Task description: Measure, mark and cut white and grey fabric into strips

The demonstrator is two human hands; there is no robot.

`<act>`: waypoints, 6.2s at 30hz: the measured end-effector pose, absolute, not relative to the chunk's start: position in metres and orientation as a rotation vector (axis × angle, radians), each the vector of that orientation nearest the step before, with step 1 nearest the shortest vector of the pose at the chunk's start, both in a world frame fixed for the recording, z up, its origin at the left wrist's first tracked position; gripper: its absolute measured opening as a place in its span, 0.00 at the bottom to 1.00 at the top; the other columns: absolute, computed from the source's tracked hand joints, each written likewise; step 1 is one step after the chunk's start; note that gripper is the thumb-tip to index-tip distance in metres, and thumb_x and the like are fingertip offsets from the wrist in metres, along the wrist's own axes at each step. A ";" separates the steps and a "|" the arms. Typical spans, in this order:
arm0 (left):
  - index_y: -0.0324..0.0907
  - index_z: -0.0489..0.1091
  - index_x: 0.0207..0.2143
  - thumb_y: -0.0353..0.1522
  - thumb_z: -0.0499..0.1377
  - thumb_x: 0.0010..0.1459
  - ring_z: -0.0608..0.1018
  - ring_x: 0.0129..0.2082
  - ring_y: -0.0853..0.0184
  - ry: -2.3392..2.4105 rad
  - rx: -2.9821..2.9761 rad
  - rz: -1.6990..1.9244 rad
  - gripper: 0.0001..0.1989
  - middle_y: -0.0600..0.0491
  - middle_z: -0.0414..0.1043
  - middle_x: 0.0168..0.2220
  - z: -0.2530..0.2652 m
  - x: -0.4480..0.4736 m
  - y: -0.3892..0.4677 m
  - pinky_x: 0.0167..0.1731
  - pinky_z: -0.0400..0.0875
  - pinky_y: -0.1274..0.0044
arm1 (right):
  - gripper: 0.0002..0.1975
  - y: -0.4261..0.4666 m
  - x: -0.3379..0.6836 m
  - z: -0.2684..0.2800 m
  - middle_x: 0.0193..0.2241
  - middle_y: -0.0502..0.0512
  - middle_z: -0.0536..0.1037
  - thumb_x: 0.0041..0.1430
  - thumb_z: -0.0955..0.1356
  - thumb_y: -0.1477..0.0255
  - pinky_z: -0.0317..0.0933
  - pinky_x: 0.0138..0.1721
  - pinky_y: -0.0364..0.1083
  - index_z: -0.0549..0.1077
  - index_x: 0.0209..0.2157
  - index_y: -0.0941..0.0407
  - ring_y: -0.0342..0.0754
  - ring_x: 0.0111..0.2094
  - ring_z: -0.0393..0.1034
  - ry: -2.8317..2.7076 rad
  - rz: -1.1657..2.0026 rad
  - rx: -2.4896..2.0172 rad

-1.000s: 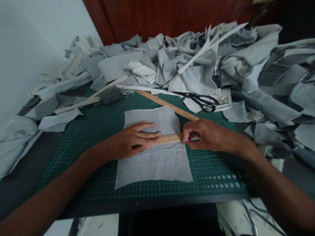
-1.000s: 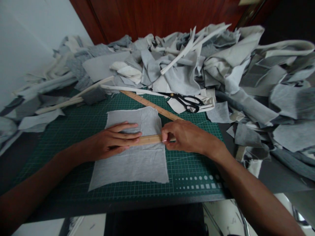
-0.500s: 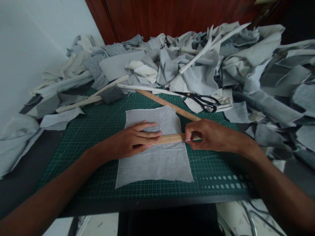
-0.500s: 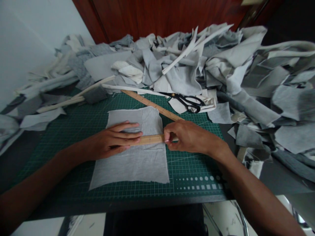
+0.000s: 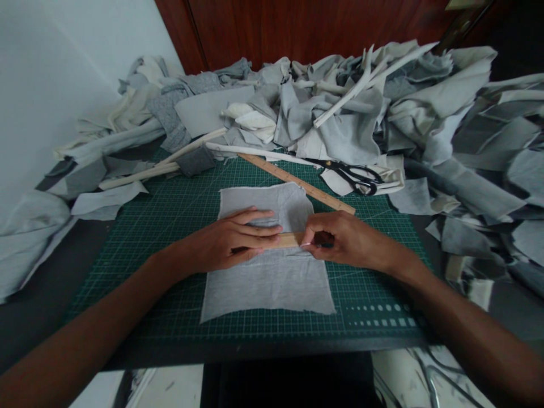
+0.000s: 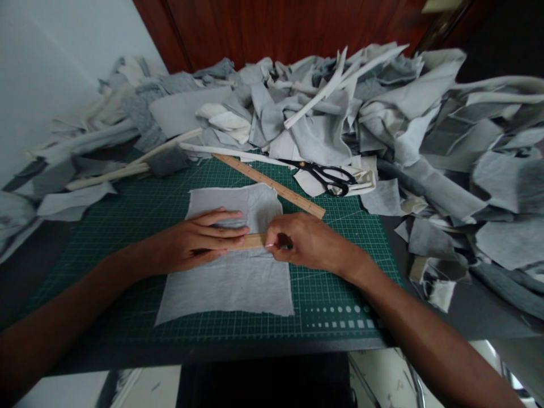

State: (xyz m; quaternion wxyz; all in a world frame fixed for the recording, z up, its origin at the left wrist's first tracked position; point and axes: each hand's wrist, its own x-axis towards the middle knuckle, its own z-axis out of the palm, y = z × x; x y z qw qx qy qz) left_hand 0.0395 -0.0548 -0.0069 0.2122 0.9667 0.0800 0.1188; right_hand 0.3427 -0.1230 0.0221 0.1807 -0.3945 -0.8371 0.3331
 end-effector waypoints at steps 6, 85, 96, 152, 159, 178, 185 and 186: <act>0.49 0.65 0.69 0.28 0.54 0.73 0.57 0.75 0.57 0.218 2.687 0.328 0.24 0.54 0.68 0.67 -0.007 0.038 -0.054 0.72 0.52 0.56 | 0.05 -0.124 0.345 0.024 0.31 0.48 0.77 0.58 0.72 0.80 0.56 0.33 0.42 0.76 0.35 0.56 0.41 0.30 0.68 -2.428 0.868 -1.161; 0.49 0.82 0.49 0.42 0.58 0.73 0.77 0.43 0.67 0.465 2.383 0.230 0.14 0.50 0.75 0.46 0.019 0.014 -0.048 0.45 0.70 0.79 | 0.14 -0.114 0.340 0.009 0.28 0.47 0.72 0.64 0.74 0.61 0.58 0.28 0.42 0.72 0.34 0.56 0.40 0.28 0.64 -1.809 1.606 -1.026; 0.52 0.83 0.49 0.42 0.60 0.72 0.78 0.41 0.68 0.455 2.389 0.260 0.12 0.51 0.76 0.45 0.014 0.013 -0.045 0.43 0.71 0.78 | 0.15 -0.114 0.340 0.009 0.28 0.47 0.72 0.64 0.74 0.60 0.58 0.28 0.42 0.72 0.34 0.56 0.40 0.28 0.64 -1.825 1.598 -1.029; 0.52 0.82 0.49 0.40 0.58 0.73 0.76 0.39 0.69 0.461 2.412 0.242 0.13 0.51 0.75 0.45 0.015 0.013 -0.046 0.41 0.69 0.79 | 0.14 -0.114 0.340 0.007 0.27 0.47 0.71 0.65 0.73 0.61 0.57 0.27 0.42 0.72 0.34 0.56 0.40 0.27 0.63 -1.836 1.577 -1.037; 0.52 0.82 0.50 0.40 0.59 0.73 0.75 0.37 0.70 0.458 2.409 0.255 0.12 0.51 0.75 0.44 0.012 0.013 -0.045 0.40 0.68 0.79 | 0.13 -0.115 0.340 0.008 0.28 0.47 0.71 0.65 0.73 0.62 0.56 0.27 0.43 0.72 0.34 0.56 0.40 0.27 0.63 -1.840 1.570 -1.048; 0.52 0.83 0.49 0.41 0.57 0.73 0.75 0.38 0.69 0.474 2.405 0.225 0.14 0.50 0.75 0.44 0.015 0.013 -0.045 0.40 0.68 0.78 | 0.14 -0.115 0.339 0.009 0.27 0.47 0.72 0.65 0.73 0.61 0.57 0.27 0.42 0.72 0.34 0.56 0.41 0.27 0.63 -1.837 1.576 -1.049; 0.51 0.83 0.48 0.41 0.58 0.73 0.76 0.37 0.69 0.473 2.397 0.243 0.13 0.50 0.76 0.44 0.016 0.014 -0.046 0.39 0.68 0.79 | 0.13 -0.115 0.341 0.007 0.27 0.47 0.72 0.65 0.73 0.62 0.56 0.27 0.42 0.73 0.34 0.56 0.40 0.27 0.63 -1.842 1.565 -1.053; 0.50 0.83 0.47 0.41 0.58 0.73 0.75 0.37 0.69 0.469 2.397 0.244 0.14 0.50 0.76 0.44 0.016 0.014 -0.046 0.39 0.68 0.79 | 0.13 -0.115 0.340 0.007 0.27 0.47 0.72 0.65 0.73 0.62 0.56 0.27 0.42 0.73 0.34 0.56 0.40 0.27 0.63 -1.844 1.558 -1.053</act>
